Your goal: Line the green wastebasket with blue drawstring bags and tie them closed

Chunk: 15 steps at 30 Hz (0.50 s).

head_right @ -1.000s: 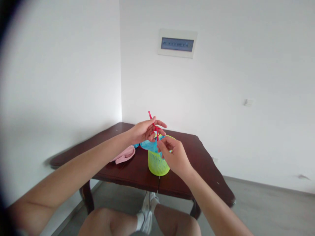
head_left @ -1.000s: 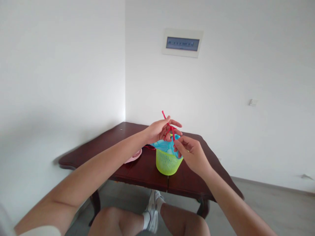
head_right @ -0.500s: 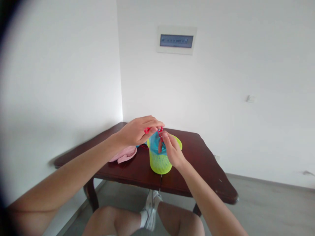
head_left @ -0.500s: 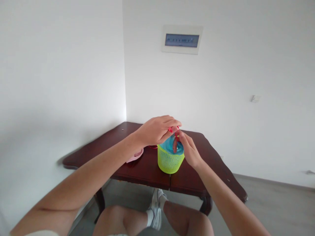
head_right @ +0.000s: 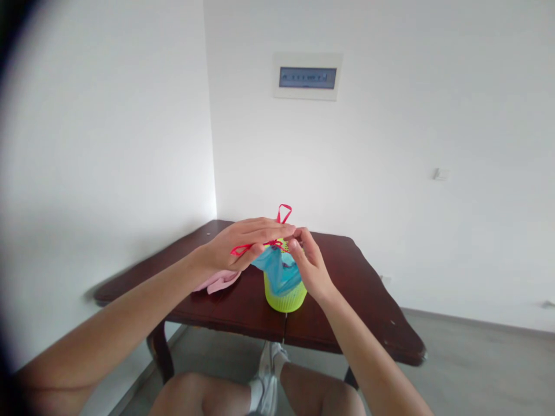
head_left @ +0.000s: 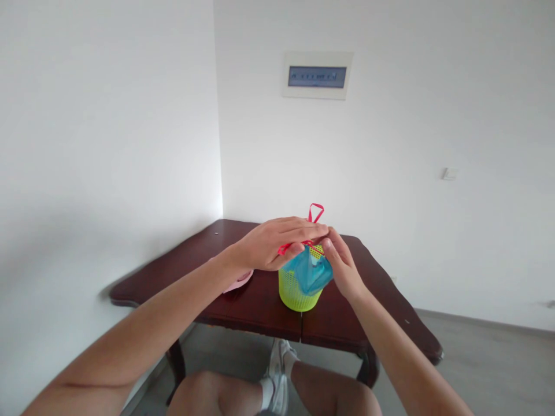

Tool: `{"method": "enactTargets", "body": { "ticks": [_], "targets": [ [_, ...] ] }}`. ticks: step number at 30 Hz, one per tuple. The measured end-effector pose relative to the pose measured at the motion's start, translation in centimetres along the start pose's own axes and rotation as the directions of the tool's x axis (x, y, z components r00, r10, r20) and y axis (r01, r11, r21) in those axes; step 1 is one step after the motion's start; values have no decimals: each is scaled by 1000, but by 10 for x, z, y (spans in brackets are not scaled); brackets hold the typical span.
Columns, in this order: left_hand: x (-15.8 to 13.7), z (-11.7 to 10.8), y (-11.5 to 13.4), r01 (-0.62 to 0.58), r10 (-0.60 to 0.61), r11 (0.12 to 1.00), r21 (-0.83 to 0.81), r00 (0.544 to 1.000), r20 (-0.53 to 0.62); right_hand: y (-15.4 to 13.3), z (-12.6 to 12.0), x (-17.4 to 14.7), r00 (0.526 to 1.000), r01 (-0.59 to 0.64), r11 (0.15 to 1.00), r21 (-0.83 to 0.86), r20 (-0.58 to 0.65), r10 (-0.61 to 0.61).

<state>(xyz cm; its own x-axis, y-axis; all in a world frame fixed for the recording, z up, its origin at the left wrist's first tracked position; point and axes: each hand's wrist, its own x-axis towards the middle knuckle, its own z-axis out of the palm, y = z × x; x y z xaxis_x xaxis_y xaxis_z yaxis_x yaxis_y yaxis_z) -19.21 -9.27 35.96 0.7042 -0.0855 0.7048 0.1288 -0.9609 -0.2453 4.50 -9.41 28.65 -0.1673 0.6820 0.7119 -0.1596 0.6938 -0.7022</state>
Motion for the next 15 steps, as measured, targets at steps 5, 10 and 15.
{"method": "enactTargets", "body": {
  "ticks": [5, 10, 15],
  "targets": [
    [8, 5, 9, 10, -1, 995, -97, 996, 91, 1, 4, 2, 986, -147, 972, 183, 108, 129],
    [-6, 10, 22, 154, -151, 979, -137, 988, 37, -4, 8, 6, 977, -181, 942, 282, -54, 204],
    [-50, 53, 43, 346, -403, 889, -300, 902, -153, 30, -7, 16, 899, -212, 967, 141, -360, 250]
  ]
}}
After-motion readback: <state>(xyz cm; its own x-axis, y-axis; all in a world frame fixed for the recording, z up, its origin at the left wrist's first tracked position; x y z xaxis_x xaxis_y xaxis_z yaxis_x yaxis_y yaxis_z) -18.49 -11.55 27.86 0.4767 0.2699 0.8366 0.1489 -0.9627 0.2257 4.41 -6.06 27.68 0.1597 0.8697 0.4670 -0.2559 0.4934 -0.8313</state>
